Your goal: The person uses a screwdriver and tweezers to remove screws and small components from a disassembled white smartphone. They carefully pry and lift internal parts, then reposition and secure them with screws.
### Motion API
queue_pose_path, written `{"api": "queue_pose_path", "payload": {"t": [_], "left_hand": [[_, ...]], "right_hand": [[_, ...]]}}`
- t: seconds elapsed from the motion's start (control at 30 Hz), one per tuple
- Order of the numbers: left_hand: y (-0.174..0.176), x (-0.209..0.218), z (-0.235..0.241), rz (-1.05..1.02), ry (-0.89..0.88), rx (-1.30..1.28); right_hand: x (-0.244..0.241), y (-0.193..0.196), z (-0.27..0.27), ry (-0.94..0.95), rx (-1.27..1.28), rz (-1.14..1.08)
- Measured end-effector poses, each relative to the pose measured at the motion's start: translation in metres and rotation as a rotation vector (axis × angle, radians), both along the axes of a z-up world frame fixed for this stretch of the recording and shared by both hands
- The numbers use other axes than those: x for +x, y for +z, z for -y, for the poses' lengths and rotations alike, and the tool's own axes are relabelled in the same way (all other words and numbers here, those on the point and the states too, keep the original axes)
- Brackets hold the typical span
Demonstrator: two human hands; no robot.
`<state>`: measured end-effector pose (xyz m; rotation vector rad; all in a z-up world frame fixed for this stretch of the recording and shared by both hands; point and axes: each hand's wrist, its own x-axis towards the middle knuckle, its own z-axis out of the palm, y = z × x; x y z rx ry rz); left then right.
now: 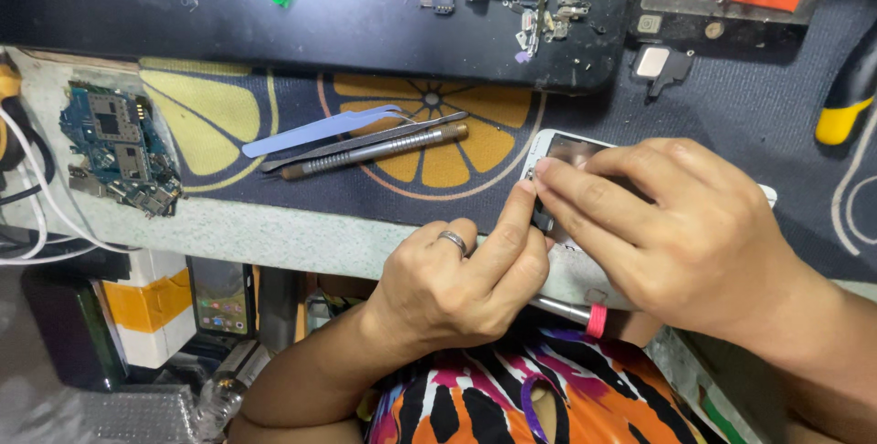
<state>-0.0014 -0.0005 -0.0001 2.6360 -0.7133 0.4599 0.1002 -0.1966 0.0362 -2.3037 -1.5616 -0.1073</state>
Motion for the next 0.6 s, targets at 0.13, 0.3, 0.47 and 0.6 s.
{"api": "queue_pose_path", "payload": {"t": [0.13,0.3,0.47,0.6], "left_hand": [[0.0,0.001,-0.002,-0.016,-0.006,-0.032],[-0.001,0.001,-0.003,-0.011,0.018,-0.105],[0.0,-0.001,-0.001,-0.028,0.041,-0.158],[-0.003,-0.007,-0.006,-0.103,0.037,-0.317]], "right_hand": [[0.001,0.0,-0.001,0.0,-0.012,0.009],[-0.001,0.001,-0.001,0.001,-0.01,0.034],[-0.003,0.002,-0.002,-0.001,-0.002,0.073],[-0.009,0.001,-0.002,-0.001,-0.049,0.154]]}}
